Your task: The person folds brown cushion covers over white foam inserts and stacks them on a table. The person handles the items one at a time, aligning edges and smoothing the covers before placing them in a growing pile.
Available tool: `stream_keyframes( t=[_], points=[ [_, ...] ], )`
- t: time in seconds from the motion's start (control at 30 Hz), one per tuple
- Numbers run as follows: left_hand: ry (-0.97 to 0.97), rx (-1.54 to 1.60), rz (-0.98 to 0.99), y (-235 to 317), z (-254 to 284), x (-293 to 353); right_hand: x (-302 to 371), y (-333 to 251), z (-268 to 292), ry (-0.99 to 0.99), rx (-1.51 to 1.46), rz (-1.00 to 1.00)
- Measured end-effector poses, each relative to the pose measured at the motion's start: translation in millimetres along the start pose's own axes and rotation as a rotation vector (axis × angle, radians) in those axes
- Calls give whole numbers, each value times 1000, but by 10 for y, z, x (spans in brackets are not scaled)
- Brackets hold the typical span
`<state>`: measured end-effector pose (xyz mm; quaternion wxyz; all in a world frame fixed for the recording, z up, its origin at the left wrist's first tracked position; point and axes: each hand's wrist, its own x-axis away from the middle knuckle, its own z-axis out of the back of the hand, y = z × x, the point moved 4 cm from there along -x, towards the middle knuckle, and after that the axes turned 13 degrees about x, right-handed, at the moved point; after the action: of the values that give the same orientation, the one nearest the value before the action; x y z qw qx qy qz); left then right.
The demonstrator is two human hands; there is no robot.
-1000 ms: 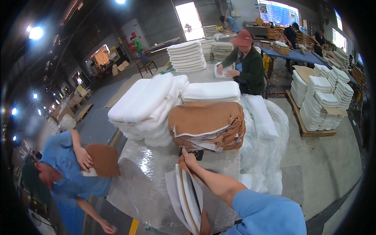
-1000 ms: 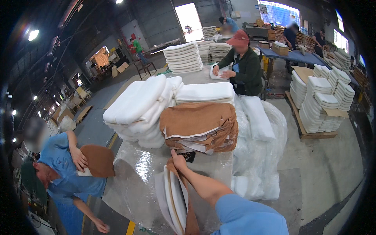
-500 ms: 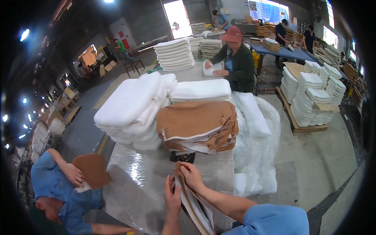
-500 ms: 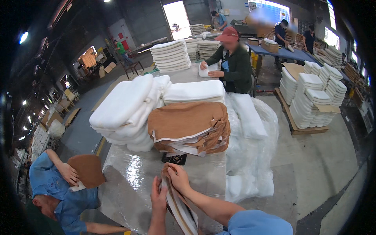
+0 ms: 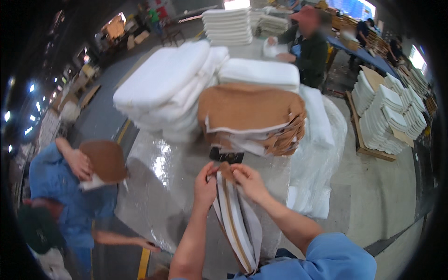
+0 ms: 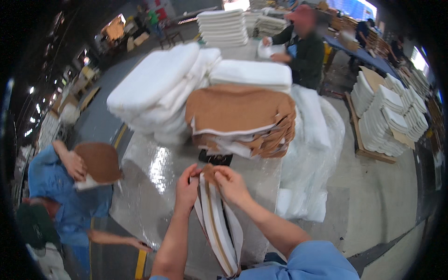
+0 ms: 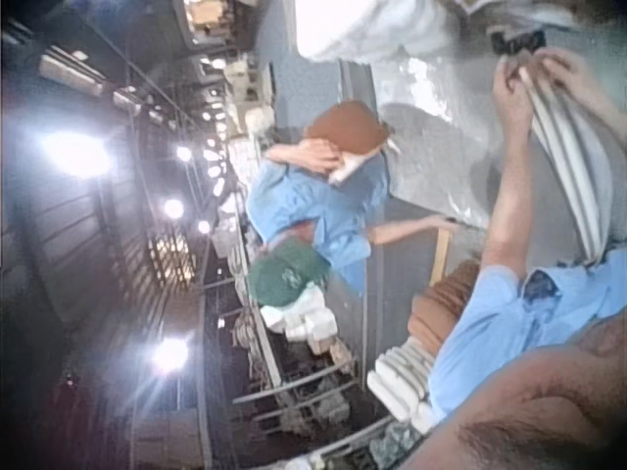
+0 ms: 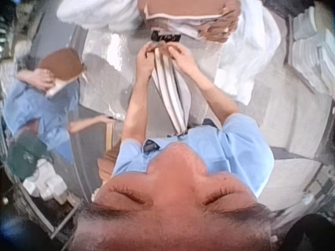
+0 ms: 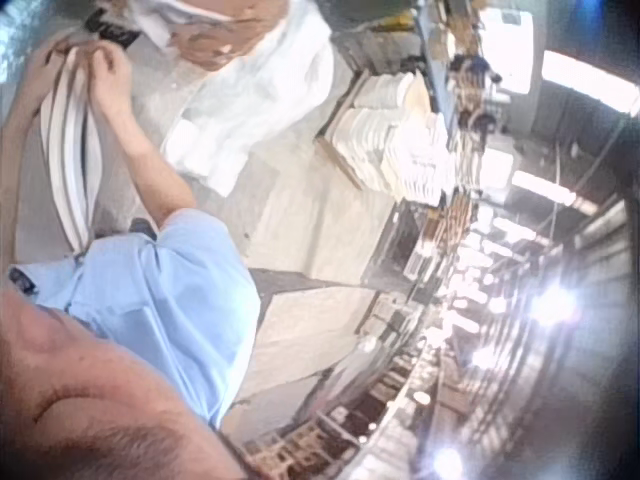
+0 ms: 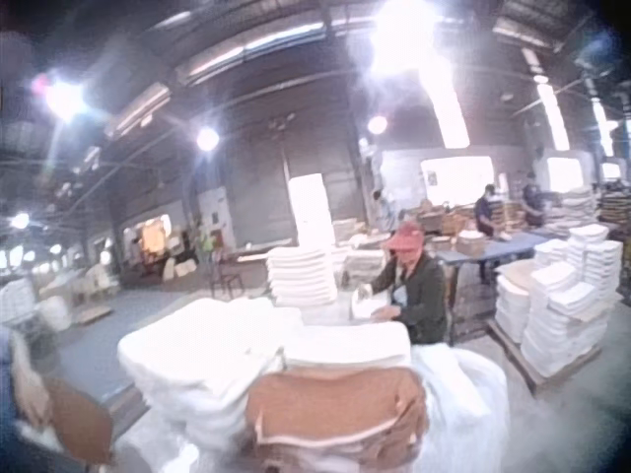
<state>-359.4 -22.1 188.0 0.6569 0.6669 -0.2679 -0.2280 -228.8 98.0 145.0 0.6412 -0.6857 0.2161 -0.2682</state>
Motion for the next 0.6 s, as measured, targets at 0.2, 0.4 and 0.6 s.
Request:
stream_keyframes(
  t=[0.2, 0.4, 0.6],
  points=[
    [-23, -51, -59, 29, 88, 95, 32, -194, -27, -83, 145, 55],
    [-34, -168, -53, 74, 90, 96, 86, -614, -92, -61, 582, 151],
    [-51, -428, -253, 224, -110, 43, -132, -464, 154, 56, 753, 148]
  ],
)
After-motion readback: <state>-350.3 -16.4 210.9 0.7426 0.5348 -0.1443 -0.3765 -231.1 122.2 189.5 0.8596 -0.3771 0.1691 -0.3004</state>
